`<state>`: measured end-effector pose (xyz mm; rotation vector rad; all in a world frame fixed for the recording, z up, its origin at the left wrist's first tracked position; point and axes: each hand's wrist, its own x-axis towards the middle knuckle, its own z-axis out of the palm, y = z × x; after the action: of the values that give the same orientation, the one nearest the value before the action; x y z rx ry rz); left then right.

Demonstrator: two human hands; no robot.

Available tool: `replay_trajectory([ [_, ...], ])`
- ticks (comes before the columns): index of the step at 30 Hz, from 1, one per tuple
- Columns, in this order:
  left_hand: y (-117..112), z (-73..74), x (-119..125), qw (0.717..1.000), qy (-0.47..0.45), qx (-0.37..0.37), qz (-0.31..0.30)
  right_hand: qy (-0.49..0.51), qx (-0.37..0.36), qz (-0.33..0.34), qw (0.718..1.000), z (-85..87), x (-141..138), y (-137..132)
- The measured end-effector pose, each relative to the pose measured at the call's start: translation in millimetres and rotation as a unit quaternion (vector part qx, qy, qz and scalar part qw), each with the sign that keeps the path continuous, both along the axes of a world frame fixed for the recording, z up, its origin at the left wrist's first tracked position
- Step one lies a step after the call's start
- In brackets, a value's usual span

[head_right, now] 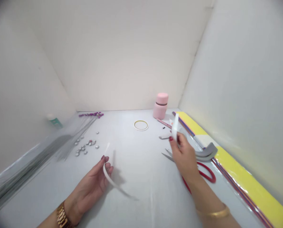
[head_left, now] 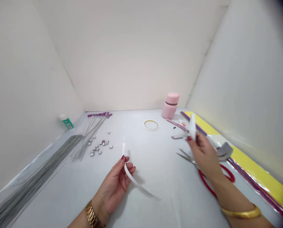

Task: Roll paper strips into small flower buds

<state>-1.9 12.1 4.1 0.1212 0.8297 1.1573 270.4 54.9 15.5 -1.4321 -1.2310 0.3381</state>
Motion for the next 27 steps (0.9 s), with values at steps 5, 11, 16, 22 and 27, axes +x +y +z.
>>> replay_trajectory([
  [5,-1,-3.9,1,1.000,-0.004,0.028,-0.009,-0.210,-0.001,0.083,0.974,-2.7,-31,-15],
  [11,-2,-3.4,3,0.999,0.004,0.054,0.005,-0.269,-0.098,0.472,0.834,-5.3,-82,-48],
  [16,5,3.3,0,0.994,0.059,0.084,0.046,-0.216,-0.141,0.407,0.876,-13.7,-77,-43],
  [22,20,6.9,-23,0.976,0.123,0.099,0.153,-0.116,-0.234,0.361,0.895,-15.2,-70,-36],
  [27,26,11.5,-46,0.928,0.207,0.127,0.284,-0.131,-0.230,0.359,0.895,-13.7,-70,-37],
])
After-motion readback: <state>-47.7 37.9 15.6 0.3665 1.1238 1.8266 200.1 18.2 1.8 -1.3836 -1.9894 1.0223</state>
